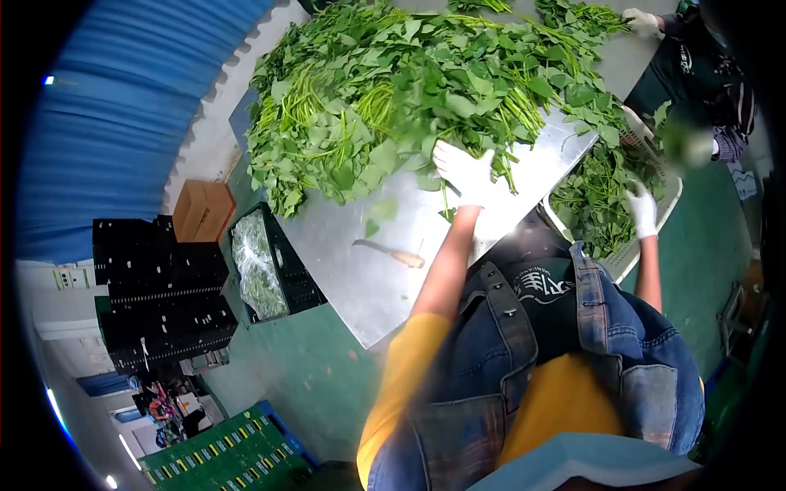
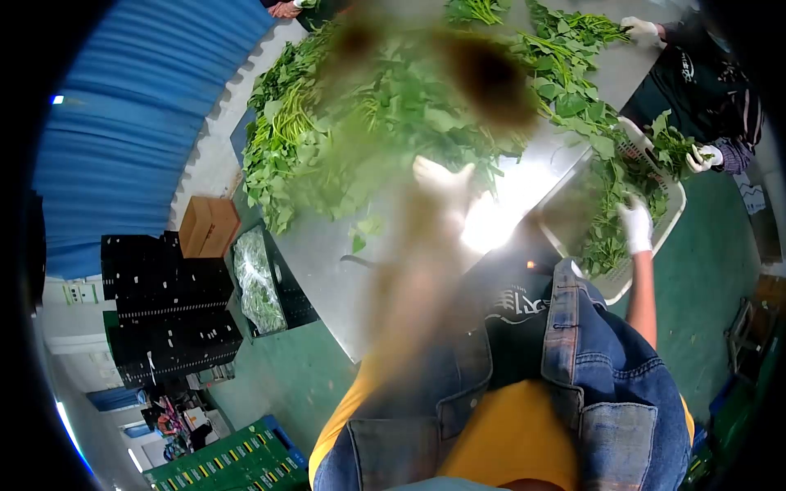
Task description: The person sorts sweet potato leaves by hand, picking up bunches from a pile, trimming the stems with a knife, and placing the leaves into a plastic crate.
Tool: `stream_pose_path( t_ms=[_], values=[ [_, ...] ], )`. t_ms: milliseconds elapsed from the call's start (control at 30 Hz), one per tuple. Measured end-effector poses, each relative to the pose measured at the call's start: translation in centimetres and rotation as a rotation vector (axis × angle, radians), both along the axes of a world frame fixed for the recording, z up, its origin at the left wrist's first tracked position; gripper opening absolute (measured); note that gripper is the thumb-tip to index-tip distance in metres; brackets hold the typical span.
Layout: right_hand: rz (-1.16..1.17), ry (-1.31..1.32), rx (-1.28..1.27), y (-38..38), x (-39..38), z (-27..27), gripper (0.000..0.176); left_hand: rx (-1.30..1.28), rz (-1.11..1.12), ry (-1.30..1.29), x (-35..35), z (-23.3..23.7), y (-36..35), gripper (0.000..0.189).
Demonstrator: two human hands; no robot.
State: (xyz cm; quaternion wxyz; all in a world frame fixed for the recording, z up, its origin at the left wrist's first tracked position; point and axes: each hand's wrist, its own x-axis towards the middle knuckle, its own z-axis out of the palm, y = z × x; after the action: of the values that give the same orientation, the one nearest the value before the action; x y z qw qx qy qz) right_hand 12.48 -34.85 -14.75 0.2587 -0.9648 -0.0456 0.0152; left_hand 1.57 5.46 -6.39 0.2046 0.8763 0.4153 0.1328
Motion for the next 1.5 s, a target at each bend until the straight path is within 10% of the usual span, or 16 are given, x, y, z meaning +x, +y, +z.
stream_pose_path(
  t_ms=[133, 267, 333, 500, 600, 733, 867, 1000, 1133, 1200, 1267, 1333, 1400, 1500],
  values=[
    [0.372, 0.147, 0.163, 13.4, -2.4, 3.5, 0.041, -0.645, -0.034, 0.158, 6.0, -9.9, 7.7, 0.096],
    [0.530, 0.426, 0.544, 22.7, -0.6, 6.1, 0.039, -0.218, -0.046, -0.398, 5.5, -13.0, 9.2, 0.045],
    [0.408, 0.605, 0.840, 26.3, 2.3, 4.3, 0.050, -1.155, 0.212, -0.938, 5.5, -17.2, 11.2, 0.026],
    [0.424, 0.337, 0.569, 33.2, 4.7, 1.2, 0.092, -1.443, 0.284, -1.062, 1.4, -10.5, 8.4, 0.022],
    [0.644, 0.668, 1.159, 36.0, 1.7, 0.3, 0.058, -1.692, 0.078, -1.169, 1.0, -9.7, 6.8, 0.029],
    [0.604, 0.394, 1.216, 36.5, -2.4, 8.7, 0.040, -1.660, -0.023, -1.312, -0.4, -4.3, 7.4, 0.031],
    [0.722, -0.200, 0.639, 38.3, -5.1, 16.2, 0.042, -1.596, 0.049, -1.266, -3.1, -3.9, 11.2, 0.031],
    [1.112, -0.228, -0.018, 40.0, -6.0, 15.1, 0.059, -1.539, 0.309, -1.051, -8.7, -6.4, 14.9, 0.030],
    [0.938, 0.060, 0.083, 35.6, -2.1, 12.9, 0.076, -1.101, 0.169, -0.667, -17.4, -8.9, 15.2, 0.041],
    [0.554, -0.417, 0.121, 32.1, 3.3, 5.1, 0.087, -1.435, 0.605, -0.959, -16.2, -2.2, 11.2, 0.055],
    [0.232, -0.078, -0.217, 30.2, 7.2, 4.4, 0.100, -1.424, 0.734, -0.949, -17.6, -3.0, 10.4, 0.066],
    [0.139, -0.061, -0.216, 30.5, 9.1, 2.2, 0.110, -1.319, 0.768, -0.834, -16.4, -0.1, 7.8, 0.053],
    [0.168, -0.052, -0.214, 32.4, 9.3, 2.0, 0.112, -1.310, 0.290, -0.866, -19.4, -13.0, 10.3, 0.034],
    [0.291, -0.051, 0.035, 33.7, 9.6, 0.8, 0.095, -1.224, 0.510, -1.073, -16.3, -10.5, 6.6, 0.028]
  ],
)
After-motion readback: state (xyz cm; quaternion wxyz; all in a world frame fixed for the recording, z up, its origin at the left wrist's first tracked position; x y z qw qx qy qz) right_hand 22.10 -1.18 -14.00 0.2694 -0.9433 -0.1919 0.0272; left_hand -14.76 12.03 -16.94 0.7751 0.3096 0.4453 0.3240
